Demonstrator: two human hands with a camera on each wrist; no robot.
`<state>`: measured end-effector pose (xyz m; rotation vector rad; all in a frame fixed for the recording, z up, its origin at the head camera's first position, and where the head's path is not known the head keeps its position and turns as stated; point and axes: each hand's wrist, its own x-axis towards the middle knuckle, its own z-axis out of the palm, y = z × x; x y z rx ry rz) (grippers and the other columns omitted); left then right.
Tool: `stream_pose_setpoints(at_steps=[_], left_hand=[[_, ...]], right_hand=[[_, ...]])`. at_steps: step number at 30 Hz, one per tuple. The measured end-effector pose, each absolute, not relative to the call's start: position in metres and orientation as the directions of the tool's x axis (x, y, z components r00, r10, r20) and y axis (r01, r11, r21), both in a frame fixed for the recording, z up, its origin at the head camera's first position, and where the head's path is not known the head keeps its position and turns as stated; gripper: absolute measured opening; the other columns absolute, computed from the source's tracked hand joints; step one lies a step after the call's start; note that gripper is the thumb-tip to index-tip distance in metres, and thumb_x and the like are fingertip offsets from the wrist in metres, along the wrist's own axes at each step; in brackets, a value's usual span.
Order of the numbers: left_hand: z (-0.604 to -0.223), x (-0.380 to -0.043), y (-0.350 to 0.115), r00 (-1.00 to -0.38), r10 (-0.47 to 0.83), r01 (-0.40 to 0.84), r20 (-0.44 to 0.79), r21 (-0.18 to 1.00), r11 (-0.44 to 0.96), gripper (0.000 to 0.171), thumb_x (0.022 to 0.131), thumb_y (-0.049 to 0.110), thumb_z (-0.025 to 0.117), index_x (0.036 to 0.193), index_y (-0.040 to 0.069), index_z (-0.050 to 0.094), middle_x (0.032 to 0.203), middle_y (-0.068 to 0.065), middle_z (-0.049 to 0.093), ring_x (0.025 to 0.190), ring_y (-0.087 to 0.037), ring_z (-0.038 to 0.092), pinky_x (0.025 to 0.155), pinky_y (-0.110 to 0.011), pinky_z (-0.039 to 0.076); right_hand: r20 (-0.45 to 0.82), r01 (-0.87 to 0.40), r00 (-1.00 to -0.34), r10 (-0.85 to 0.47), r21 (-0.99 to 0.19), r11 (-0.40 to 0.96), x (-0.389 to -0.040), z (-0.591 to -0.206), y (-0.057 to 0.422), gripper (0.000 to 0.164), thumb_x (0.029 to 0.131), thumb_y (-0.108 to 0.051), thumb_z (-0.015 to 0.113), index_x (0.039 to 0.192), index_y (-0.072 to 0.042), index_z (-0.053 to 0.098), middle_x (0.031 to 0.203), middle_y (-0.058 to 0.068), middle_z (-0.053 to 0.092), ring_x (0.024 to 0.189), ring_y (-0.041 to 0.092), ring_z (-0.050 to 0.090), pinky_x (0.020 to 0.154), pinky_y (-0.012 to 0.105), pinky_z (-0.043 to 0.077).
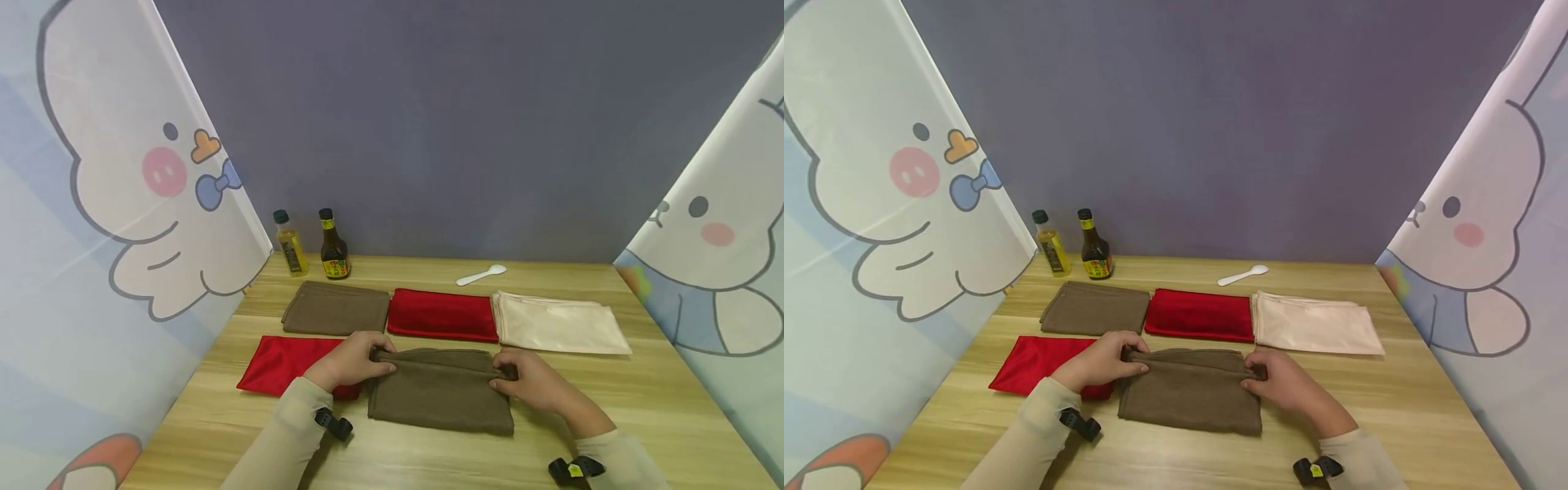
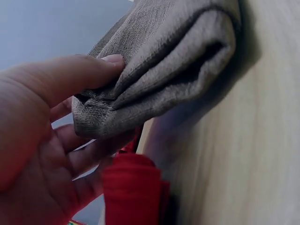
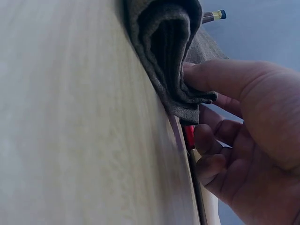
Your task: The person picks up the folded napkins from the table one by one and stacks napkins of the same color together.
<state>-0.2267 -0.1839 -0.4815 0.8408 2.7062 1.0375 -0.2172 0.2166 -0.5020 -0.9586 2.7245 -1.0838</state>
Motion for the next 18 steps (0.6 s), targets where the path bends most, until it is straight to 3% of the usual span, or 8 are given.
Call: stream_pose_setpoints(at_steps=[10,18], left_hand=[[-0.486,-0.229,-0.193,-0.837,0.544,0.39,0.063,0.767,0.51,0.018,0.092,0.019,0.084,0.105,0.028,0.075,0.097,0.014,0.07,0.079,-0.007,0.058,0.074,-0.029,0.054],[-0.488,-0.228,-0.197,-0.841,0.536,0.343,0.073,0.837,0.425,0.019,0.093,0.015,0.082,0.108,0.023,0.075,0.103,0.009,0.072,0.093,-0.011,0.065,0.082,-0.029,0.055]], right_hand=[[0.206,-0.543,-0.811,-0.548,-0.615,0.572,-0.218,-0.503,0.216,0.016,0.089,-0.022,0.086,0.097,-0.023,0.072,0.095,-0.015,0.063,0.09,0.005,0.059,0.079,0.031,0.053],[0.183,-0.531,-0.8,-0.572,-0.659,0.533,-0.218,-0.496,0.214,0.013,0.093,-0.023,0.082,0.101,-0.02,0.072,0.095,-0.012,0.065,0.087,0.005,0.059,0.074,0.029,0.053]])
